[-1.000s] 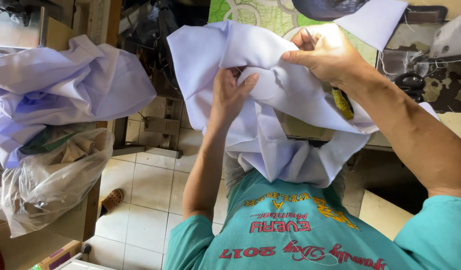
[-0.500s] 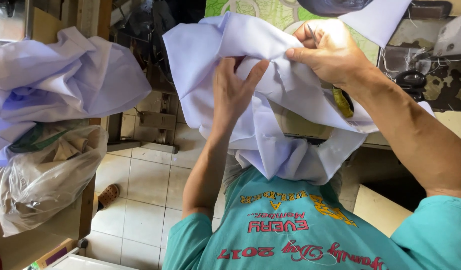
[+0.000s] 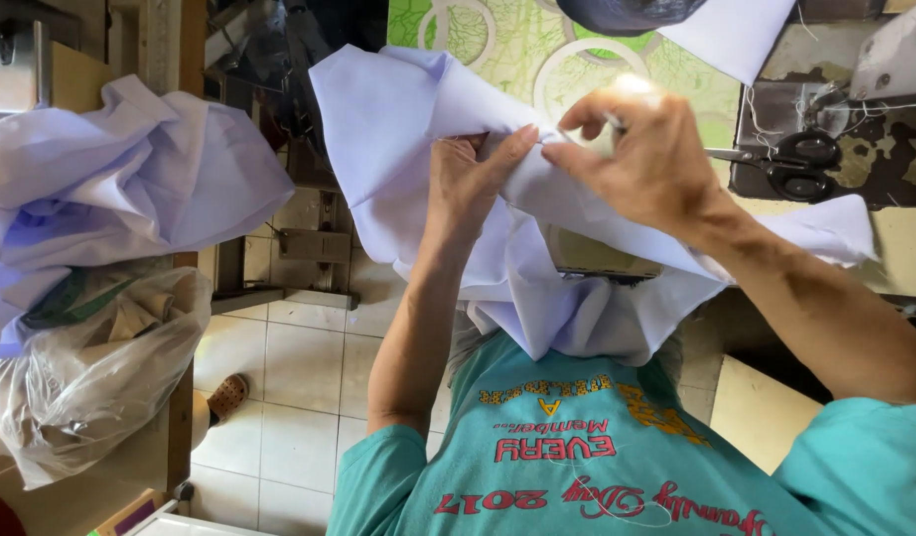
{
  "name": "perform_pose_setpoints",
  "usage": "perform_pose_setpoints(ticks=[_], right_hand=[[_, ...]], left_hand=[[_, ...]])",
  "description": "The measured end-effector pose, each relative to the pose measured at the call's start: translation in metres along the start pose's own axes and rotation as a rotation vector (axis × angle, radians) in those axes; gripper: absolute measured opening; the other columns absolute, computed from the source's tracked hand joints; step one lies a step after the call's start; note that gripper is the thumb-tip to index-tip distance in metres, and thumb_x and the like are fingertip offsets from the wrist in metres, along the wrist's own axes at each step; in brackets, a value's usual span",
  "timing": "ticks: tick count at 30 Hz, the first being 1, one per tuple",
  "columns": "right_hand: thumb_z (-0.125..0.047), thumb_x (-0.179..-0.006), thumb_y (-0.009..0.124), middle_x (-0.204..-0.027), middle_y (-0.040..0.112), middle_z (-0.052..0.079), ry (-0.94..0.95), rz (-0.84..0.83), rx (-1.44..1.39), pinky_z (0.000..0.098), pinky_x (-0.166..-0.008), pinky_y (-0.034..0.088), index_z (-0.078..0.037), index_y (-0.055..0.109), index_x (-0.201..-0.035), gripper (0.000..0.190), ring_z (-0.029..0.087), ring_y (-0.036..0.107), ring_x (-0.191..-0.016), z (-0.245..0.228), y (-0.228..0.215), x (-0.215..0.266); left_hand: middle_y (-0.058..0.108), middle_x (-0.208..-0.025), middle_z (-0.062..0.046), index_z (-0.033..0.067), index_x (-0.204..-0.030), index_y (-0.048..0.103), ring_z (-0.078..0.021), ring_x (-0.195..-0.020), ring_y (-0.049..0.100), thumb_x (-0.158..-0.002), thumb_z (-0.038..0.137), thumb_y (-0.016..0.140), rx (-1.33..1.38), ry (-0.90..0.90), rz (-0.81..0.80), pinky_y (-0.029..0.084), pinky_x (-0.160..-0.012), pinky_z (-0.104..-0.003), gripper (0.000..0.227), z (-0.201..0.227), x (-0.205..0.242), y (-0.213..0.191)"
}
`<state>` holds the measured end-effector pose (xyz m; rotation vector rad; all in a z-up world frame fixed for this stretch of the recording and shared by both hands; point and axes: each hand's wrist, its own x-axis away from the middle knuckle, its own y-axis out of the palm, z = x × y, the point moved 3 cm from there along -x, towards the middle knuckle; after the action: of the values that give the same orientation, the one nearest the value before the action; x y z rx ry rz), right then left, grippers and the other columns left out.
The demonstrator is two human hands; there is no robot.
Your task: Trimming excess or loose threads from white fabric garment components using scissors at a workstation.
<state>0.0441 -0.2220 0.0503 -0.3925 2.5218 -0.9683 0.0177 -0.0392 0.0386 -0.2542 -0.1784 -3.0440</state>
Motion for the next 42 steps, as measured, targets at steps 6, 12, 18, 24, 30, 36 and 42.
perform_pose_setpoints(ticks=[6,12,18,24,30,36,42], right_hand=[[-0.009,-0.095,0.084,-0.083,0.071,0.004,0.199,-0.132,-0.238,0.0231,-0.053,0.044,-0.002,0.077,-0.092,0.01,0.008,0.056,-0.068,0.016,0.01,0.002],[-0.027,-0.112,0.056,-0.088,0.071,0.012,0.16,-0.15,-0.329,0.0246,-0.032,0.031,0.003,0.07,-0.101,0.035,0.011,0.05,-0.049,0.007,-0.01,0.005],[-0.029,-0.122,0.058,-0.084,0.065,0.013,0.099,-0.116,0.421,0.0483,-0.067,0.045,-0.003,0.066,-0.105,0.032,0.036,0.061,-0.071,0.034,-0.062,0.077],[-0.042,-0.131,0.066,-0.093,0.074,0.018,0.403,-0.148,0.948,0.0542,-0.068,0.054,-0.009,0.067,-0.106,0.041,0.044,0.073,-0.079,0.127,-0.104,0.145],[-0.079,-0.128,0.044,-0.089,0.064,-0.002,0.162,0.056,1.108,0.0344,-0.079,0.057,-0.014,0.069,-0.115,0.07,0.015,0.063,-0.076,0.225,-0.12,0.192],[-0.011,-0.104,0.089,-0.103,0.081,0.008,-0.179,0.059,0.814,0.0366,-0.088,0.058,-0.007,0.083,-0.106,0.007,0.027,0.073,-0.095,0.093,-0.09,0.132],[-0.032,-0.087,0.095,-0.102,0.073,0.005,-0.136,0.036,0.878,0.0356,-0.077,0.043,-0.015,0.082,-0.124,0.042,0.024,0.063,-0.093,0.136,-0.051,0.092]], left_hand=[[0.049,-0.059,0.01,0.0186,-0.063,0.055,-0.0022,-0.057,0.045,-0.083,0.032,0.074,-0.017,-0.01,0.026,0.037,-0.051,-0.023,0.03,-0.022,-0.008,0.006],[0.024,-0.057,0.013,0.0231,-0.06,0.026,-0.0037,-0.054,0.023,-0.085,0.031,0.074,-0.081,-0.015,0.036,0.021,-0.05,-0.024,0.054,-0.017,-0.003,0.007],[0.039,-0.053,0.011,0.0216,-0.056,0.036,-0.0026,-0.052,0.037,-0.084,0.033,0.077,-0.101,-0.142,0.068,0.031,-0.048,-0.022,0.051,-0.03,-0.005,0.004],[0.08,-0.098,-0.005,0.0049,-0.101,0.078,-0.0124,-0.091,0.072,-0.077,0.034,0.08,-0.344,-0.158,0.084,0.061,-0.083,-0.029,0.038,-0.042,-0.014,-0.002],[0.078,-0.091,-0.003,0.0122,-0.095,0.076,-0.0166,-0.088,0.075,-0.076,0.039,0.079,-0.335,-0.184,0.069,0.064,-0.082,-0.032,0.033,-0.022,-0.004,0.005],[0.073,-0.084,0.001,0.011,-0.089,0.074,-0.0129,-0.083,0.069,-0.08,0.038,0.073,-0.329,-0.18,-0.011,0.056,-0.077,-0.03,0.029,-0.016,-0.011,0.004],[0.071,-0.079,0.0,0.0116,-0.087,0.071,-0.0126,-0.078,0.068,-0.084,0.027,0.074,-0.034,-0.146,0.006,0.055,-0.073,-0.028,0.016,-0.024,-0.018,0.012]])
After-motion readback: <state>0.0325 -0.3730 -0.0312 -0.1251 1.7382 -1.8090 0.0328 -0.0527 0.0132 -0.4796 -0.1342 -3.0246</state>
